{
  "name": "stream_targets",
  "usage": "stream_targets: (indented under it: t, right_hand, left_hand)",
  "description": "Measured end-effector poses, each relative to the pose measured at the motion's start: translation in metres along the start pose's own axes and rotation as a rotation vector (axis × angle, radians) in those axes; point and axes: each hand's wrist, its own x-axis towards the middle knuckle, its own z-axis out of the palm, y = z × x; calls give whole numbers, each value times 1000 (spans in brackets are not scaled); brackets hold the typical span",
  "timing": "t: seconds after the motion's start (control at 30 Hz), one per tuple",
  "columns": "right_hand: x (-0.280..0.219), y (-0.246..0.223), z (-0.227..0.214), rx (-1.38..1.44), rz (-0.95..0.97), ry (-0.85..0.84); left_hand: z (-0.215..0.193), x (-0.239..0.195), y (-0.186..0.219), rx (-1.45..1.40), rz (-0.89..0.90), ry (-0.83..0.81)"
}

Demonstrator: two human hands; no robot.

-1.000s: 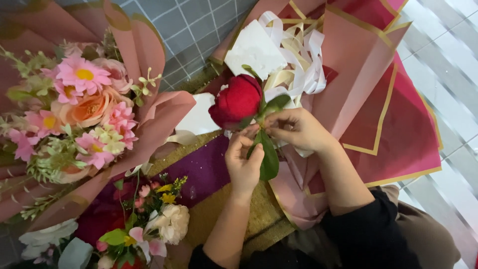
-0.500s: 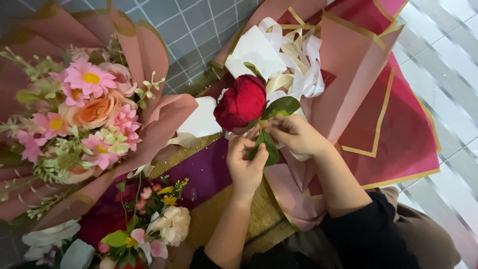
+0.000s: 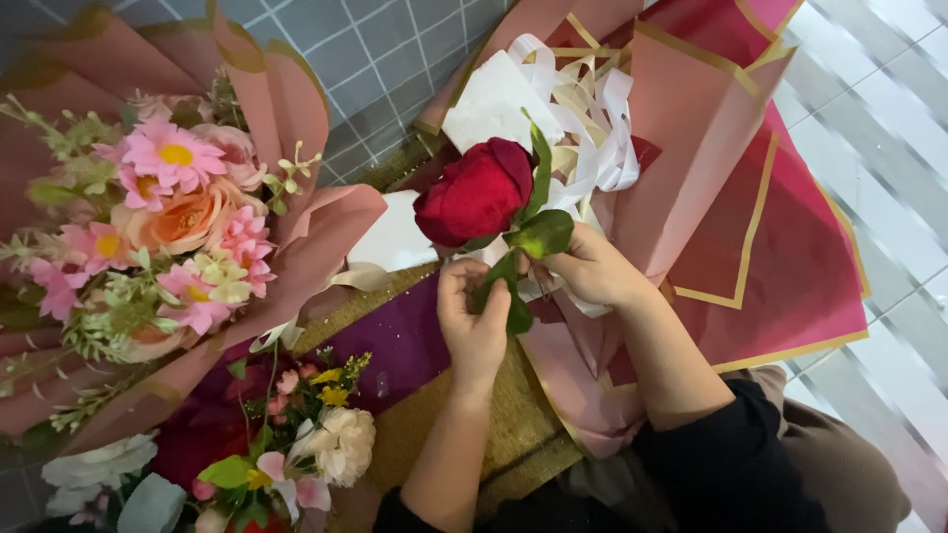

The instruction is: Preparing a red rose stem by adjusting its leaves and petals for a bouquet.

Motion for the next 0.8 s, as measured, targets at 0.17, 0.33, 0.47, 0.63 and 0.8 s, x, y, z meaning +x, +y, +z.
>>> stream_targets:
  t: [0.17, 0.33, 0.47, 0.63, 0.8]
  right_hand:
    - [-5, 9, -6, 9, -10, 8]
    - [-6, 17, -4, 59, 24, 43]
    - [-9, 44, -11, 69, 8, 46]
    - [-8, 40, -7, 113, 20, 78]
    - [0, -33, 17, -244, 335, 199]
  left_hand:
    - [3, 3, 8, 75, 5, 4]
    - [0, 2, 2, 88, -49, -13]
    - [-1, 2, -3, 103, -25, -41]
    - [0, 1, 0, 136, 22, -50]
    - [3, 3, 7, 156, 48, -62]
